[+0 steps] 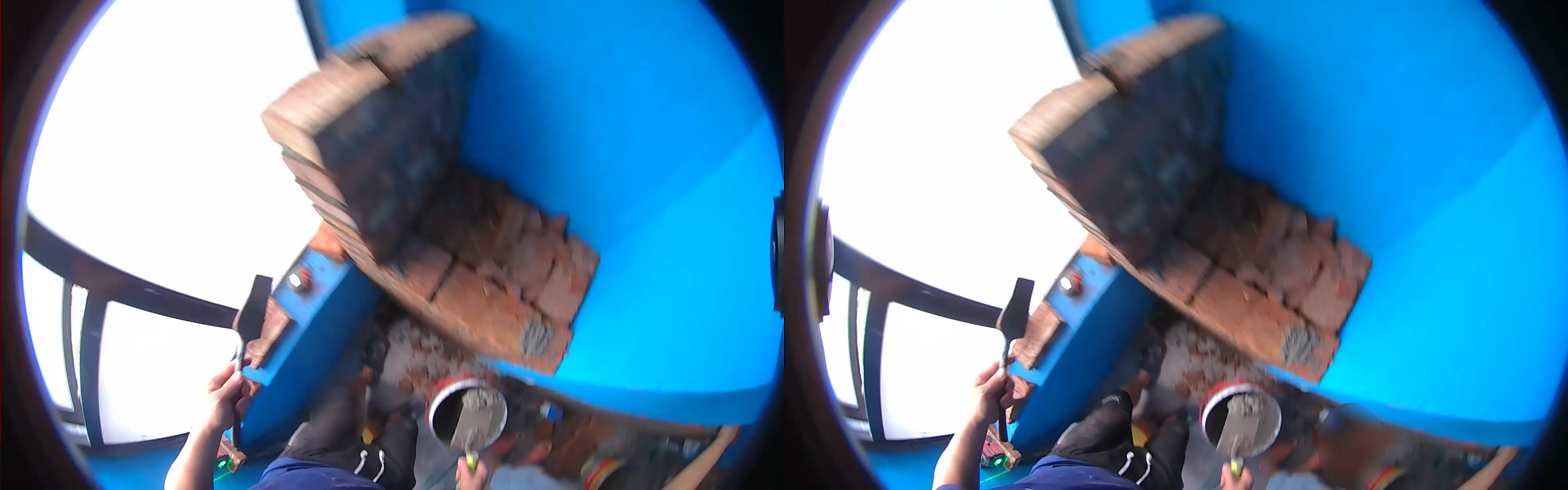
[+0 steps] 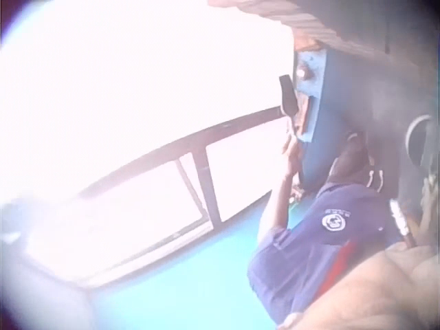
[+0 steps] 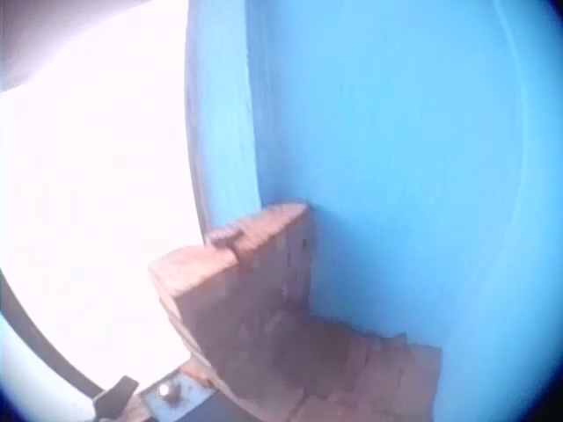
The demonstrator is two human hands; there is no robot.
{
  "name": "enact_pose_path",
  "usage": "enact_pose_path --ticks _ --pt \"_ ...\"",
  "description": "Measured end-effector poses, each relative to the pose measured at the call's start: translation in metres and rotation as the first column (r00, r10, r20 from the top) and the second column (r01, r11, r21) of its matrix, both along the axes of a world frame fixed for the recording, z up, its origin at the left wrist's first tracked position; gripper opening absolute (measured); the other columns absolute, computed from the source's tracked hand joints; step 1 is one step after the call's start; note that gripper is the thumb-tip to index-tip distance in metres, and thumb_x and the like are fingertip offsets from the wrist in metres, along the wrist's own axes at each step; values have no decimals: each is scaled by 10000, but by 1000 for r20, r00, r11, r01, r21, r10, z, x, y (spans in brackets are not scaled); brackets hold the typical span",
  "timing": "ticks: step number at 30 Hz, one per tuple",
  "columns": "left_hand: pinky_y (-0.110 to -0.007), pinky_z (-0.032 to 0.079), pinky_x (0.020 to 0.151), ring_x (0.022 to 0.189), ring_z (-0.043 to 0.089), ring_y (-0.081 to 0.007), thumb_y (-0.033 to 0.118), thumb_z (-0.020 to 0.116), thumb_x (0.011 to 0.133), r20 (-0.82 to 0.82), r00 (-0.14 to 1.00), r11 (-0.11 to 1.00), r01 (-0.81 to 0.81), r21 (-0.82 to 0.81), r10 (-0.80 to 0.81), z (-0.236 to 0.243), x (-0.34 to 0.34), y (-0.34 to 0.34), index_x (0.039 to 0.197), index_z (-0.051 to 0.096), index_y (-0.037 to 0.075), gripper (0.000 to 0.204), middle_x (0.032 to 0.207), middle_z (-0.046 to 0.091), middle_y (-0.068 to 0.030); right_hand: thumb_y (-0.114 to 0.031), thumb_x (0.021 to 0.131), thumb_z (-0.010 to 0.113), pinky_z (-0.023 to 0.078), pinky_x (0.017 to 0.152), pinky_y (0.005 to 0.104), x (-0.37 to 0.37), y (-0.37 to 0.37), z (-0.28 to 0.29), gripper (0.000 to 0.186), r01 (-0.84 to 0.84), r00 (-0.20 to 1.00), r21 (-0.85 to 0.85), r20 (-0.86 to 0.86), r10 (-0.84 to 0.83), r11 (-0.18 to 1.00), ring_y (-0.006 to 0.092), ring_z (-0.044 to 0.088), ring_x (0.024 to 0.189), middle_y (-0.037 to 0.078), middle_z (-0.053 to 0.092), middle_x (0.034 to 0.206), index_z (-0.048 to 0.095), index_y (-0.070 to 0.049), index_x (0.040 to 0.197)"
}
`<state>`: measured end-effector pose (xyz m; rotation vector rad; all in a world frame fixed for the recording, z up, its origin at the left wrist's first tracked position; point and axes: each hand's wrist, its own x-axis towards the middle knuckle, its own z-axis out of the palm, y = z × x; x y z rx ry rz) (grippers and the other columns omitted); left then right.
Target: The person lays bricks to build a small wall by applying mortar from a bucket with a trowel and positioning each brick by hand.
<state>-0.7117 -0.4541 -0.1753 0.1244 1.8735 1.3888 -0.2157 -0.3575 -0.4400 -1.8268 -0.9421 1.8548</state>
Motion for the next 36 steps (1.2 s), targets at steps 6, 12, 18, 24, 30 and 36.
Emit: enact_pose_path --ticks 6,12,18,24,30,36 --pt "-205 362 440 479 452 -76 181 558 950 -47 999 943 32 332 -18 107 -37 61 1320 486 20 410 695 521 -5 -196 923 581 308 363 205 -77 65 250 95 -149 961 73 -223 162 986 62 429 432 -24 515 630 533 -134 976" --pt "-192 350 450 490 431 -70 199 540 959 -57 964 872 260 415 -260 163 -99 145 1381 440 -5 479 709 520 -1 -248 939 556 333 412 181 -164 161 414 329 -297 863 359 -297 410 885 50 458 509 33 565 764 510 -7 1158" --pt "-180 371 498 559 439 -36 163 511 976 48 889 769 365 525 -455 177 -145 204 1409 425 40 458 737 494 42 -249 929 588 387 471 212 -256 244 492 389 -438 839 654 50 542 617 60 493 559 27 590 790 530 22 1202" --pt "-204 386 543 605 430 -44 164 495 992 168 768 723 470 506 -618 183 -156 237 1446 372 60 483 715 453 60 -199 793 671 419 511 251 -338 279 528 301 -417 907 687 265 329 595 99 545 579 51 590 687 610 34 973" --pt "-206 426 520 552 493 -63 202 450 1018 187 692 632 470 616 -697 168 -170 234 1482 276 70 512 789 528 -5 -180 749 696 419 515 330 -365 292 526 298 -768 634 555 730 255 321 171 566 596 86 604 720 626 21 958" --pt "-200 419 531 571 494 -71 155 451 1013 155 666 604 521 604 -730 176 -170 237 1493 250 60 529 832 536 -26 -223 840 708 492 567 376 -371 286 533 318 -860 509 508 861 10 53 294 619 655 157 638 854 651 -15 1075"
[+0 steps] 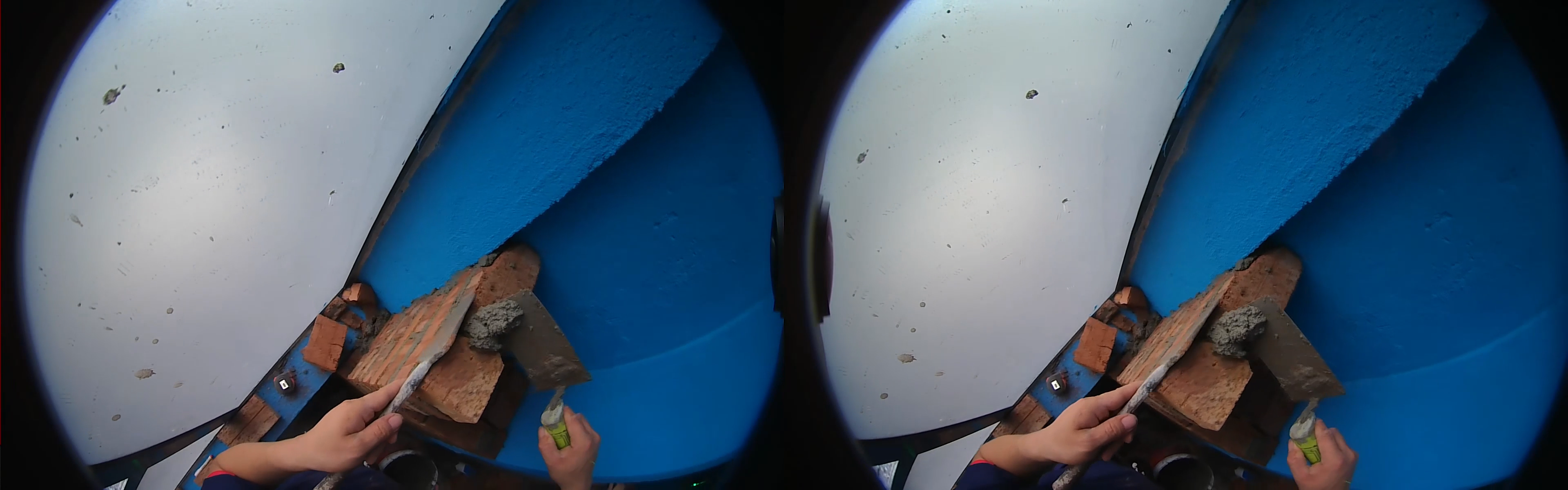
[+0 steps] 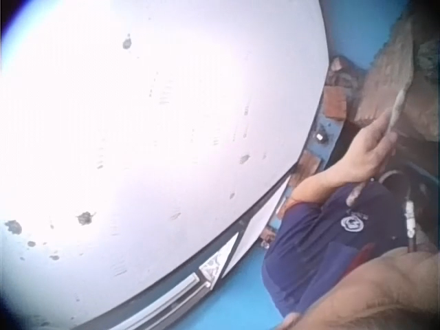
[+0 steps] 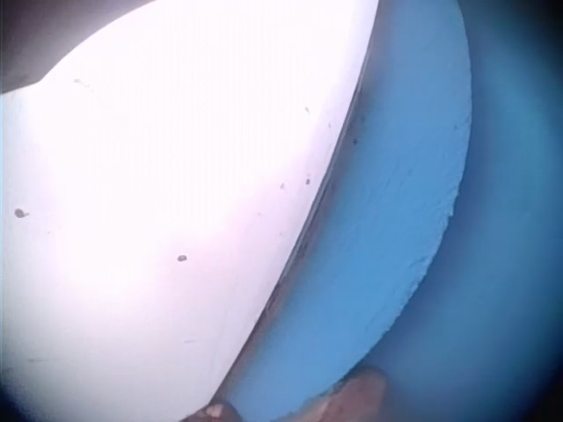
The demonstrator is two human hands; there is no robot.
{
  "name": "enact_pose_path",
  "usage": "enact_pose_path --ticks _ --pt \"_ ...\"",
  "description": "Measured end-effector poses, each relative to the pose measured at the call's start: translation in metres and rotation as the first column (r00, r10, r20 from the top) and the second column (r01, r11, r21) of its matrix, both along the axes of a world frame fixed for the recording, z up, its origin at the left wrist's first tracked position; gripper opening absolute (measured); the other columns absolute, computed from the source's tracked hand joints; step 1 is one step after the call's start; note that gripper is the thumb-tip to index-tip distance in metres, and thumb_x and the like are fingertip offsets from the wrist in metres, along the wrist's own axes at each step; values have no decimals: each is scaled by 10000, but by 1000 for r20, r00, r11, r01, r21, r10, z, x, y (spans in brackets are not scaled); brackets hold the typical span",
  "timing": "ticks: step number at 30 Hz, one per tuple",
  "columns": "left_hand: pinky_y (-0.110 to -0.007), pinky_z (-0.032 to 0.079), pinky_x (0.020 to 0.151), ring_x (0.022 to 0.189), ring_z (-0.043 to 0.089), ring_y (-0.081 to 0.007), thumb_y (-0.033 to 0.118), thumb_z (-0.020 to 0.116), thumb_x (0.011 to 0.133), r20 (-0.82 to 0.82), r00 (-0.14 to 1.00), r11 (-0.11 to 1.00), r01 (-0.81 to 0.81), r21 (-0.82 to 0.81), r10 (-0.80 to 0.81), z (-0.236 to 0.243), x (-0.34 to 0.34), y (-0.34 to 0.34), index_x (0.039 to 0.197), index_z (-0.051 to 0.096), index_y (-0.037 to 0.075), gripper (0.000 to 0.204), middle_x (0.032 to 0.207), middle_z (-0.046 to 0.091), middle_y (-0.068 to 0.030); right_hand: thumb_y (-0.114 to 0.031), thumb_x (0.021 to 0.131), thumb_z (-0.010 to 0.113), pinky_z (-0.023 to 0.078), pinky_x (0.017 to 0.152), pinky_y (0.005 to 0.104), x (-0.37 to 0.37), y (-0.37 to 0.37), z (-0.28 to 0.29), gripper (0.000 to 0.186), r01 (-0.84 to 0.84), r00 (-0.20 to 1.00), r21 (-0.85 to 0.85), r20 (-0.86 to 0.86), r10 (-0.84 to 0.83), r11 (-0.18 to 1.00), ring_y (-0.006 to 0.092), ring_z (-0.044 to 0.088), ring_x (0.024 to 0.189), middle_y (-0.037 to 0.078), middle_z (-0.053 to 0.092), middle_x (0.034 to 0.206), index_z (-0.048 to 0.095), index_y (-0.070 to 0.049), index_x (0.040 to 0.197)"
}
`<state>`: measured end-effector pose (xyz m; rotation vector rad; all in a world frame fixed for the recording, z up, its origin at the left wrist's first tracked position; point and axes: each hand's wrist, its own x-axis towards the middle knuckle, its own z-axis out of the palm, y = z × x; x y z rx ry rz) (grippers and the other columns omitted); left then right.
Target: The person lays bricks to build a small wall by applying mortar from a bucket with a trowel and positioning each brick by hand.
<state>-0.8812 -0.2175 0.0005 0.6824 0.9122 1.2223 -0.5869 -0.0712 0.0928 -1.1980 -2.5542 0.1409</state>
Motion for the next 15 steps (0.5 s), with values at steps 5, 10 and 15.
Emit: enact_pose_path --ticks 5,10,15 --pt "-203 425 530 574 499 -76 157 457 1012 24 1000 1000 -2 -27 2 -6 -2 2 1496 248 65 535 832 533 -25 -214 809 736 509 622 395 1 0 -1 375 29 990 119 131 -45 992 351 632 725 185 650 904 642 -14 1112" --pt "-203 421 519 563 496 -78 152 455 1012 131 991 1000 5 -28 -1 -5 -7 3 1499 250 76 534 826 532 -28 -211 809 737 510 631 393 0 4 3 378 -35 985 210 171 -2 977 350 634 736 184 650 907 640 -14 1117" --pt "-201 418 514 554 489 -74 149 457 1010 135 991 1000 4 -28 -1 -9 -10 2 1498 250 72 535 820 532 -29 -208 809 738 510 640 391 -3 7 10 381 -84 977 233 210 34 969 348 636 746 182 650 910 639 -15 1122"
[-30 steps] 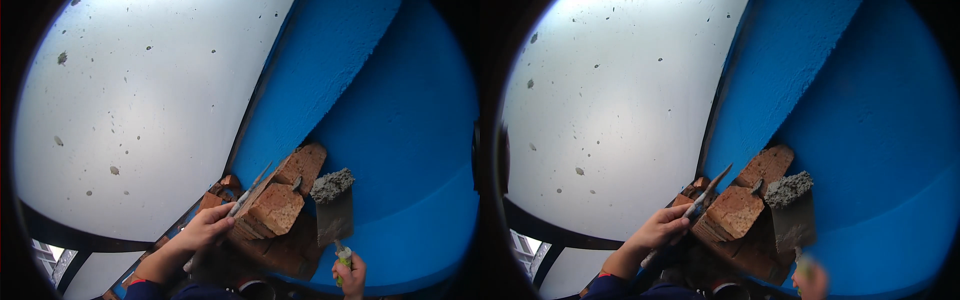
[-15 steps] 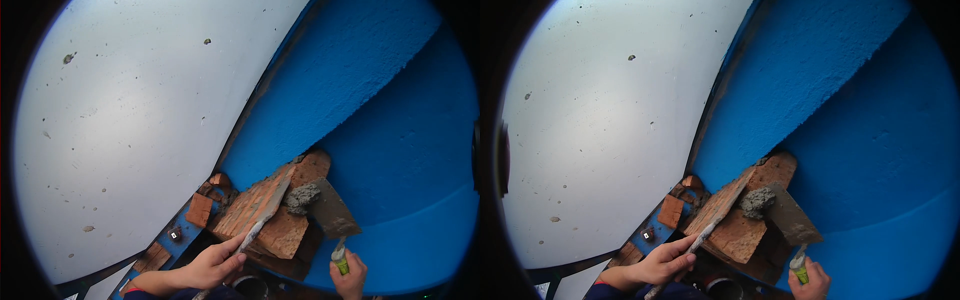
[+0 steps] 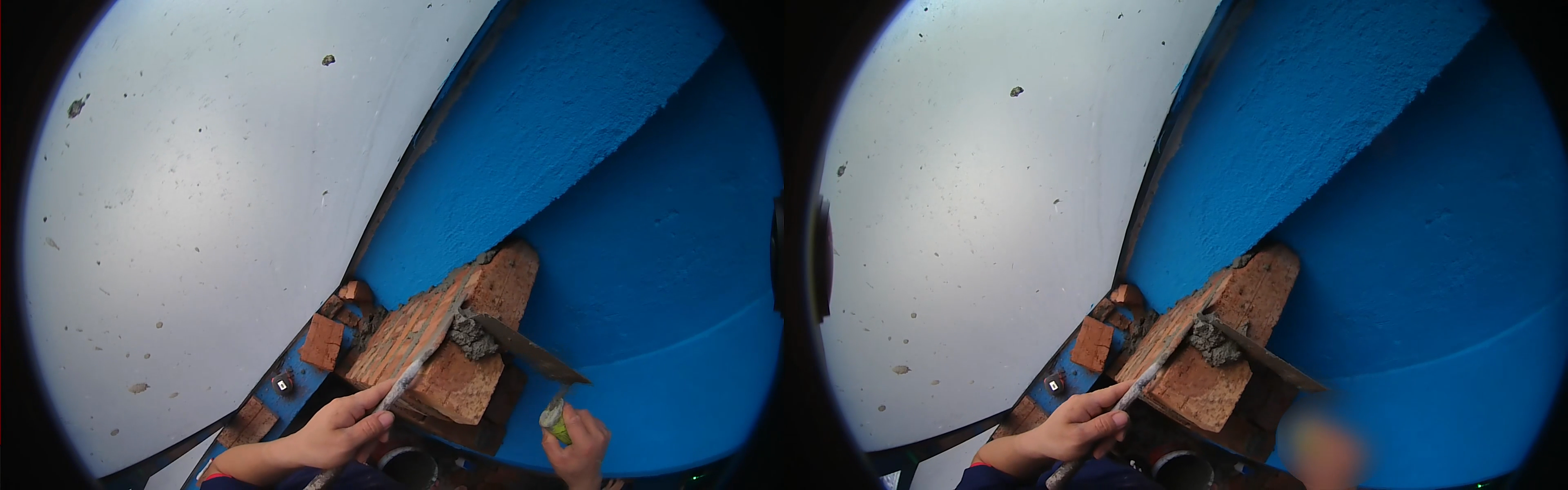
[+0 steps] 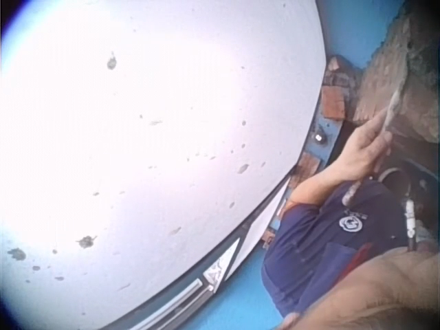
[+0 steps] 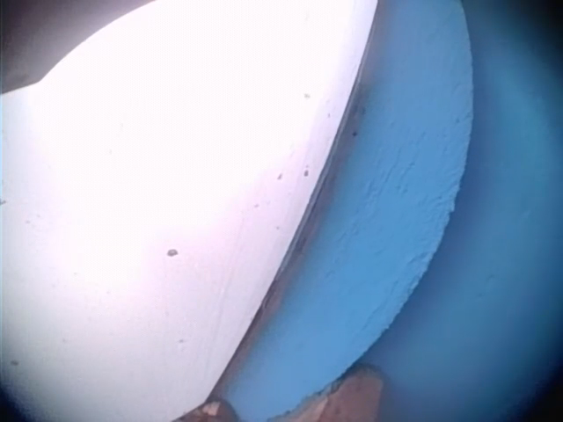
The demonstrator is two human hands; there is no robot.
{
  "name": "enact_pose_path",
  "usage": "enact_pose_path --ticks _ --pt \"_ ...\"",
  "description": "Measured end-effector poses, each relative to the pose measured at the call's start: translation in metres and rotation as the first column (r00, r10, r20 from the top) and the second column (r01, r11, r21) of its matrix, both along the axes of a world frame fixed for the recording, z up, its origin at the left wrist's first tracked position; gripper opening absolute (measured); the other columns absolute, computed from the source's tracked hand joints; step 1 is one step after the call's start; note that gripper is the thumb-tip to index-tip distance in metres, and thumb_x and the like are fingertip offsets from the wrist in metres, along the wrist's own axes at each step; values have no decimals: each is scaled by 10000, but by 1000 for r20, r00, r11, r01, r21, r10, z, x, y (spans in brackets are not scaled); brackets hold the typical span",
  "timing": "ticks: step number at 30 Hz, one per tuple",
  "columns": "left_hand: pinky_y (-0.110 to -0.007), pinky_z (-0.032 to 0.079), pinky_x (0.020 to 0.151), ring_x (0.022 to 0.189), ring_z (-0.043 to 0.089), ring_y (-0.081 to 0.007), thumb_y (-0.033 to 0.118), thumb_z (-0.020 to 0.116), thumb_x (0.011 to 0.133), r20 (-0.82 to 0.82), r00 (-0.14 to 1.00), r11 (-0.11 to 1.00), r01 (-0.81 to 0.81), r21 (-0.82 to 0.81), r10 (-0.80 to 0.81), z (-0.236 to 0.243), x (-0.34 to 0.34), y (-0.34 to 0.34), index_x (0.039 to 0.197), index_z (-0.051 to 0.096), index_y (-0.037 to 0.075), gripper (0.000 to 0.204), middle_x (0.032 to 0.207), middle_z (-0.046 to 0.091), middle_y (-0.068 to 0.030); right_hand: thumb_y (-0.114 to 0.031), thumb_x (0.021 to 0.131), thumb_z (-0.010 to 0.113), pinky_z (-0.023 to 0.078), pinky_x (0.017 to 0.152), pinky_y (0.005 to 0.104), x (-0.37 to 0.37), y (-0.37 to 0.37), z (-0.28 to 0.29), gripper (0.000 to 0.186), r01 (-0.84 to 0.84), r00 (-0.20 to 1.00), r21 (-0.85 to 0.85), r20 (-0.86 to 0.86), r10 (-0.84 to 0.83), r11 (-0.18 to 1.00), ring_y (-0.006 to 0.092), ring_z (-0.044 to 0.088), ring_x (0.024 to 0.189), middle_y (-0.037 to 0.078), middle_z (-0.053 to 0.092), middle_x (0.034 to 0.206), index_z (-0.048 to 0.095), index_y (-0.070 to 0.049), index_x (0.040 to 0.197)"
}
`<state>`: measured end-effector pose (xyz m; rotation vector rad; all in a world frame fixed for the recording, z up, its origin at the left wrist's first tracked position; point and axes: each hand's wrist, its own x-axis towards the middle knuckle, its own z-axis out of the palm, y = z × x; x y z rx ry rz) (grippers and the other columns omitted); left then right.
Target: The person lays bricks to build a small wall by applying mortar from a bucket with a trowel and positioning each brick by hand.
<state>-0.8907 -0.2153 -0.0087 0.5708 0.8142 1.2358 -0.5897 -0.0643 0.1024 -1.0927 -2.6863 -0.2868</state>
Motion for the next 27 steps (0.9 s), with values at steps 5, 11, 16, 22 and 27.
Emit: enact_pose_path --ticks 5,11,16,22,27 --pt "-199 415 508 549 488 -73 146 456 1010 -7 1000 1000 5 10 -5 -1 0 1 1498 249 69 535 817 534 -30 -205 808 739 511 650 389 4 -1 7 384 -7 1000 16 24 6 1000 347 637 756 181 651 913 638 -15 1127" --pt "-200 411 502 540 488 -75 143 457 1010 2 1000 1000 -2 20 2 -1 0 1 1495 253 62 533 813 537 -33 -201 808 740 512 661 386 8 0 13 388 -28 998 69 58 24 997 345 640 768 179 651 916 636 -16 1133" --pt "-198 407 499 538 486 -77 147 462 1008 1 1000 1000 -11 13 11 0 -2 2 1488 269 53 526 808 534 -31 -140 705 699 421 539 403 -5 7 8 304 -96 995 83 25 94 992 278 566 628 116 611 775 645 5 967" --pt "-198 403 498 533 478 -76 145 462 1007 33 999 1000 -3 12 3 -2 -5 0 1482 281 47 518 800 531 -30 -111 659 715 422 528 390 -6 3 20 353 13 999 7 51 -13 1000 289 572 616 124 610 786 647 10 983" --pt "-197 402 498 534 480 -74 144 460 1007 28 1000 999 -11 33 10 -5 -6 0 1480 284 45 514 801 532 -29 -112 669 724 421 512 376 -20 6 30 341 -81 992 -26 97 83 996 272 578 596 130 604 767 643 17 975"
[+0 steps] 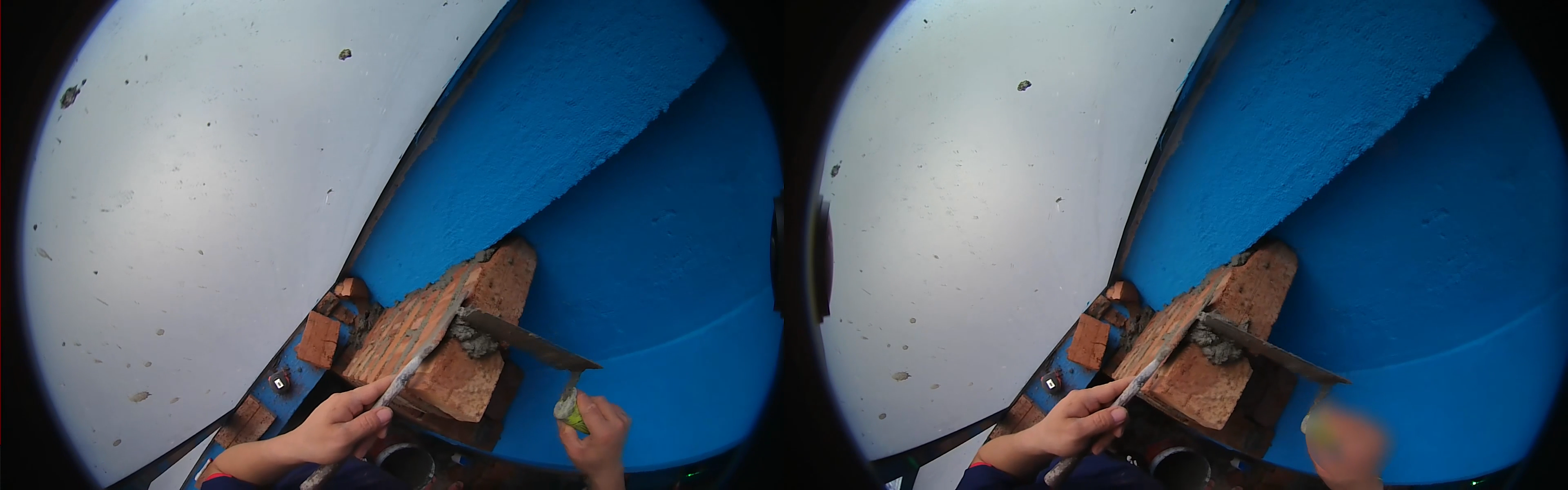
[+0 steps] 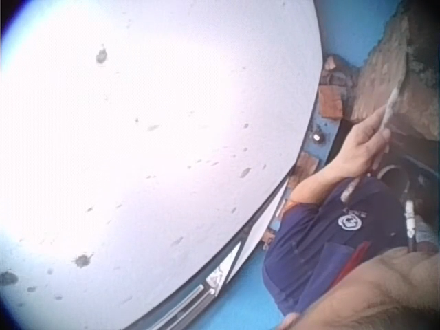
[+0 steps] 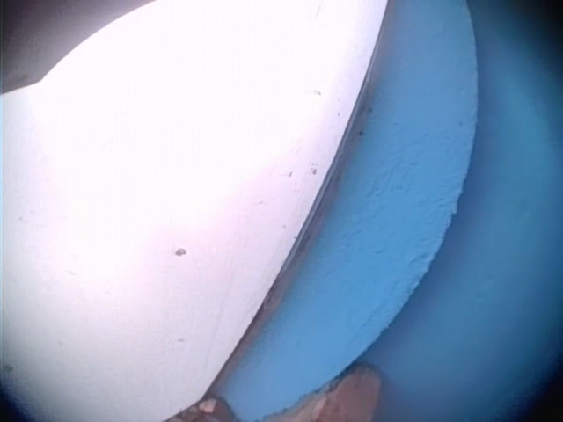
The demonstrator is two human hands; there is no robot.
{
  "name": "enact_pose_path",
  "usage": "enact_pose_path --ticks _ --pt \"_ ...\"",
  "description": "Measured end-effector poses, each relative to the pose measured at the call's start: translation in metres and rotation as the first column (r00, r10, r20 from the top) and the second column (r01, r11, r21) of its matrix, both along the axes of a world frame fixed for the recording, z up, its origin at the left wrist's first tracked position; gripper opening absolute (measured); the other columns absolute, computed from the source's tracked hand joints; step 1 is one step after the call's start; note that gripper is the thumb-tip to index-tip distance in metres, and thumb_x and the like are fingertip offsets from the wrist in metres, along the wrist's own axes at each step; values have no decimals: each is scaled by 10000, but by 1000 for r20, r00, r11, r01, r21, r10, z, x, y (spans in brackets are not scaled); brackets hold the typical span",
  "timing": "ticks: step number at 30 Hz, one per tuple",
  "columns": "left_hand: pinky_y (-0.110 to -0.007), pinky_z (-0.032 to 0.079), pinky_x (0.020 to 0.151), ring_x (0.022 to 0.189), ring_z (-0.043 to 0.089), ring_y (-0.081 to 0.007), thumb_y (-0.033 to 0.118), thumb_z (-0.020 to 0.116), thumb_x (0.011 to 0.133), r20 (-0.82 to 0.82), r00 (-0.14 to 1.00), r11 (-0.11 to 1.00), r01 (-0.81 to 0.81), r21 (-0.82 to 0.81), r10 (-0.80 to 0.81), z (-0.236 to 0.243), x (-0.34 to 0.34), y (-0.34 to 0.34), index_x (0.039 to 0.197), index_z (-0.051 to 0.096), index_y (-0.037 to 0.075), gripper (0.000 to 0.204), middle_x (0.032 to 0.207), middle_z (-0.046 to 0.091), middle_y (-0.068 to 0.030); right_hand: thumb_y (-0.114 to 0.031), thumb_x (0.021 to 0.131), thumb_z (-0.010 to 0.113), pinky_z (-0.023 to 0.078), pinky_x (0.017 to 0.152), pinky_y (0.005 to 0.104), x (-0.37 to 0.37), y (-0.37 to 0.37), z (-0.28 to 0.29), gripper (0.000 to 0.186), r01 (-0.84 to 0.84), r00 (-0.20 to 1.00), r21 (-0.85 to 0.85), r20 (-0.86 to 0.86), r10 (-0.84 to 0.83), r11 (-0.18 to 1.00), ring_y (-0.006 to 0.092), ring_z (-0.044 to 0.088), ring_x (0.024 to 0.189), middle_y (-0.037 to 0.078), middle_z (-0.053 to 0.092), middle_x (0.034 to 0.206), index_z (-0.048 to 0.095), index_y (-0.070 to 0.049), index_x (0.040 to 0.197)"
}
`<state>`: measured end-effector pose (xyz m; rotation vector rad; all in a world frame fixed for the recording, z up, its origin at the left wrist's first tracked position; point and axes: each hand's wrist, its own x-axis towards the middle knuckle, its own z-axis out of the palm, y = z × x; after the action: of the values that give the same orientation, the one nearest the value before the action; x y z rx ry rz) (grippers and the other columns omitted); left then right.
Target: The person lays bricks to build a small wall by applying mortar from a bucket with a trowel and positioning each brick by hand.
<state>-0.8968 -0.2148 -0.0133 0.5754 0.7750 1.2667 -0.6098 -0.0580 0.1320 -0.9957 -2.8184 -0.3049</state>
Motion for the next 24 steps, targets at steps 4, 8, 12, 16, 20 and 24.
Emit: enact_pose_path --ticks 4,8,12,16,20,24 --pt "-195 402 498 536 479 -69 148 465 1006 0 1000 1000 13 -7 -13 -4 -2 0 1483 285 55 518 800 527 -21 -115 670 722 442 530 381 -3 -2 7 364 71 997 -26 -13 -71 997 262 588 607 128 605 757 644 24 998" --pt "-215 429 511 532 513 -71 186 450 1015 -48 998 999 42 5 -42 -11 -4 -4 1495 257 80 528 738 543 -12 -127 683 715 446 540 367 0 -1 5 383 100 994 -98 -24 -103 990 243 584 615 119 582 740 640 30 1024" --pt "-264 476 587 594 584 -118 187 460 1000 -424 906 992 48 119 7 -23 -1 -14 1494 242 58 555 709 580 -63 -144 712 708 426 531 347 2 -6 4 380 197 962 -216 -146 -231 956 208 562 620 111 559 738 629 35 1039" --pt "-328 502 687 718 632 -240 178 496 975 -556 825 981 6 194 105 -37 4 -21 1470 273 27 563 788 619 -140 -154 826 723 504 681 365 5 -8 14 361 166 973 -226 -124 -197 960 313 634 775 164 648 910 632 -13 1146" --pt "-333 495 716 756 627 -237 184 505 969 -599 786 975 -21 221 153 -48 2 -28 1460 305 35 551 811 622 -142 -142 840 711 502 696 354 2 -8 26 357 200 970 -227 -88 -225 953 300 632 777 161 648 920 626 -12 1162" --pt "-304 487 664 700 594 -167 192 499 978 -470 878 991 -25 135 86 -50 0 -31 1461 328 56 530 767 604 -81 -159 857 703 503 703 344 1 -6 26 349 170 975 -240 -98 -198 956 265 630 780 140 650 911 621 3 1156"
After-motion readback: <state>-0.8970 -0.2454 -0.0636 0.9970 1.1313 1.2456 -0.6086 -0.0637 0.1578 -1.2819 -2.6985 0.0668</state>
